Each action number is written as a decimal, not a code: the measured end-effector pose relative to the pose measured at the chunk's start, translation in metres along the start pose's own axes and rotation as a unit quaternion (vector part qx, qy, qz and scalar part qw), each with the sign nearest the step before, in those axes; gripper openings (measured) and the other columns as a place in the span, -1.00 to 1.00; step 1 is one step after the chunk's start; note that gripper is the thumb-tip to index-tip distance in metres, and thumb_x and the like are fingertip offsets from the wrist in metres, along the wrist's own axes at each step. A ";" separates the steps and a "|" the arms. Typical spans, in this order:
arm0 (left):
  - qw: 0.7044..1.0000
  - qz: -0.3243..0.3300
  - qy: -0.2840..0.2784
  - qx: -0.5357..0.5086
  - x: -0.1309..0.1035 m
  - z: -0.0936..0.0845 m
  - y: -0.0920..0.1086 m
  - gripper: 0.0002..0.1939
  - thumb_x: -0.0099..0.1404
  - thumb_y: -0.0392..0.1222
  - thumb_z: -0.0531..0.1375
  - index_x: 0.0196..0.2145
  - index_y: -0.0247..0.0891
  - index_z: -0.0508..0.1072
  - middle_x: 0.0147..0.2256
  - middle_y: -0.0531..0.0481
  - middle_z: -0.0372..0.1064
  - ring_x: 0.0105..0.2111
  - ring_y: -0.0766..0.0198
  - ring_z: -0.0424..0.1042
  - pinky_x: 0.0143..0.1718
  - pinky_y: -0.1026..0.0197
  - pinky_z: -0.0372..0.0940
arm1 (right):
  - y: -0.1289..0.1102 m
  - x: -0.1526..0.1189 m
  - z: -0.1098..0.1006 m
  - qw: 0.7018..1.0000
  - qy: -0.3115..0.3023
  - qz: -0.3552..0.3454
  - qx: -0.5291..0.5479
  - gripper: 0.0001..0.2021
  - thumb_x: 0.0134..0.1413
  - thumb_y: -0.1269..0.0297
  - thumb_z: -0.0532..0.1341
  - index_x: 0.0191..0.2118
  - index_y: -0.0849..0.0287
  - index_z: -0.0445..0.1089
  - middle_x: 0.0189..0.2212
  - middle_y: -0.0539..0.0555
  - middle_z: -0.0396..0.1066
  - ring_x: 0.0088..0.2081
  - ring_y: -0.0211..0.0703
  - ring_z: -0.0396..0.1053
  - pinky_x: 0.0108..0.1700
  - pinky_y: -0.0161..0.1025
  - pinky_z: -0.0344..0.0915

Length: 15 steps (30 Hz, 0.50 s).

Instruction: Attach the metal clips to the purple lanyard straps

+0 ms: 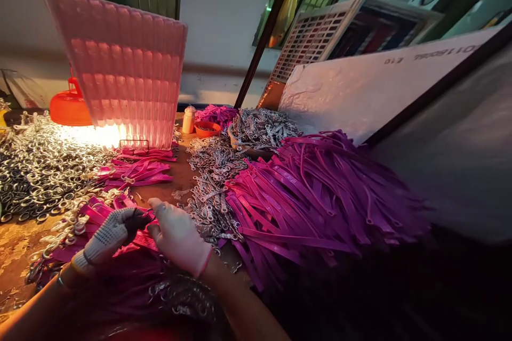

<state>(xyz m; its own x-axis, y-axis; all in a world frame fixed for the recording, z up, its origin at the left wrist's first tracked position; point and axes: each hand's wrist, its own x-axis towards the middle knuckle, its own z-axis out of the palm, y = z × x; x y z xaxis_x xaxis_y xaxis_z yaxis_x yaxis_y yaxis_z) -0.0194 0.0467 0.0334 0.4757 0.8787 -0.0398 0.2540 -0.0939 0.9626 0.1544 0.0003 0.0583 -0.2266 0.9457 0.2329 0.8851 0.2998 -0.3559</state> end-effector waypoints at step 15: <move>0.981 0.102 -0.015 0.167 -0.009 0.000 0.002 -0.85 0.22 -0.24 0.20 -0.49 -0.24 0.51 -0.50 -0.02 0.45 -0.46 0.23 0.32 -0.40 0.27 0.12 | 0.004 -0.007 0.012 0.985 -0.064 -0.073 -0.145 -0.76 0.20 0.15 0.21 -0.26 0.26 0.44 -0.41 0.24 0.55 -0.38 0.03 0.52 -0.41 -0.25 0.17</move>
<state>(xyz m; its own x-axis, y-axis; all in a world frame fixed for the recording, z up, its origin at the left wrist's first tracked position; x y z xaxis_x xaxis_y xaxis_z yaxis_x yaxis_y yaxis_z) -0.0235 0.0392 0.0353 0.5678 0.8126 0.1313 0.4103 -0.4176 0.8107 0.1543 -0.0035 0.0445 -0.3933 0.9086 0.1408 0.9139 0.4031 -0.0486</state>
